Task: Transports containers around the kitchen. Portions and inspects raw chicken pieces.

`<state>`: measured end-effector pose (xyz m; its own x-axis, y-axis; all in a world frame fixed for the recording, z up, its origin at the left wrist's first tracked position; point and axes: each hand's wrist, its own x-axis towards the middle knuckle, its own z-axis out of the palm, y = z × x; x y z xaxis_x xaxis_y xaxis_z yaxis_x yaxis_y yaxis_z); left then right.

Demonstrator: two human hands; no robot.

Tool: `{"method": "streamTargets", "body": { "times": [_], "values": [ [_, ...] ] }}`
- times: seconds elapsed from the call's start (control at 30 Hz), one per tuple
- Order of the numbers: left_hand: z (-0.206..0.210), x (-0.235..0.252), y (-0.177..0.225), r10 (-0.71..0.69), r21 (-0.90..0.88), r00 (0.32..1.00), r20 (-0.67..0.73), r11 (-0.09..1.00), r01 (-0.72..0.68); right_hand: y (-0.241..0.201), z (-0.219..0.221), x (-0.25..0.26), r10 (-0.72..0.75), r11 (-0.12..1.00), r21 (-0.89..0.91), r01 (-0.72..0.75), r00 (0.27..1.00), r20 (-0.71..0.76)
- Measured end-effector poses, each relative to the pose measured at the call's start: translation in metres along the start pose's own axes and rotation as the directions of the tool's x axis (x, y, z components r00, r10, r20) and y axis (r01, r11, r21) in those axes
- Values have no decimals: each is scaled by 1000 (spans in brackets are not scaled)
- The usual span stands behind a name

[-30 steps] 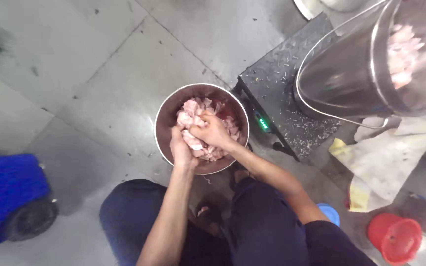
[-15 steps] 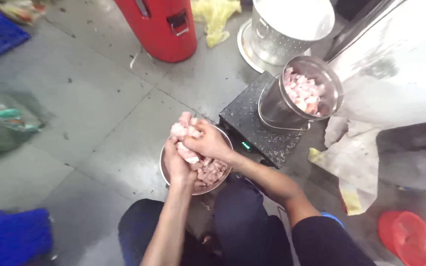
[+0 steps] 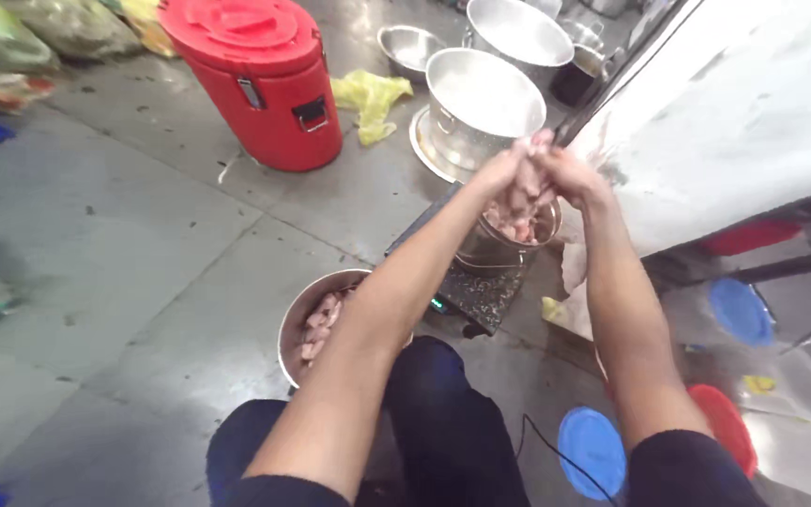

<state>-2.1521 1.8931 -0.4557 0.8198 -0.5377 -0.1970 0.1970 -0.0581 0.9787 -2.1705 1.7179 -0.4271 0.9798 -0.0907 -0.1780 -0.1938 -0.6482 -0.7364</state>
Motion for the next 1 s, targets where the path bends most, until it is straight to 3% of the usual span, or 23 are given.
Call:
{"method": "streamTargets", "body": {
  "times": [0.07, 0.1, 0.2, 0.27, 0.33, 0.4, 0.47, 0.5, 0.6, 0.67, 0.83, 1.0],
  "values": [
    [-25, -16, -21, -28, 236, 999, 26, 972, 21, 29, -11, 15, 166, 971, -190, -142, 979, 118],
    [-44, -31, -32, -11, 254, 1000, 10, 967, 8, 35, -15, 15, 159, 963, -232, -133, 982, 97],
    [-104, -104, -101, -10, 101, 988, -151, 995, 25, 35, 2, -29, -71, 958, -282, 54, 996, -48],
    [-150, -151, -174, -103, 66, 927, -361, 989, 135, 22, 47, -77, -265, 926, -285, 248, 964, -21],
    [-184, -199, -252, -200, 183, 750, -631, 900, 395, 23, 118, -95, -367, 904, -134, 406, 898, 245],
    [-200, -247, -316, -271, 173, 492, -828, 710, 682, 43, 218, -94, -343, 909, 25, 415, 716, 607],
    [-199, -278, -359, -362, 40, 296, -884, 573, 819, 75, 326, -96, -212, 905, -34, 424, 517, 829],
    [-200, -281, -370, -402, -4, 254, -879, 540, 841, 89, 372, -98, -133, 882, -114, 458, 473, 871],
    [-207, -279, -384, -426, 5, 252, -869, 501, 865, 120, 466, -104, 53, 772, -342, 536, 482, 875],
    [-213, -279, -388, -432, 40, 271, -860, 474, 880, 132, 494, -99, 164, 735, -453, 504, 517, 840],
    [-215, -277, -389, -421, 35, 272, -865, 492, 870, 124, 518, -108, 372, 646, -582, 494, 461, 805],
    [-212, -279, -392, -420, 19, 260, -869, 498, 867, 134, 528, -111, 355, 684, -475, 553, 317, 879]
  ]
}}
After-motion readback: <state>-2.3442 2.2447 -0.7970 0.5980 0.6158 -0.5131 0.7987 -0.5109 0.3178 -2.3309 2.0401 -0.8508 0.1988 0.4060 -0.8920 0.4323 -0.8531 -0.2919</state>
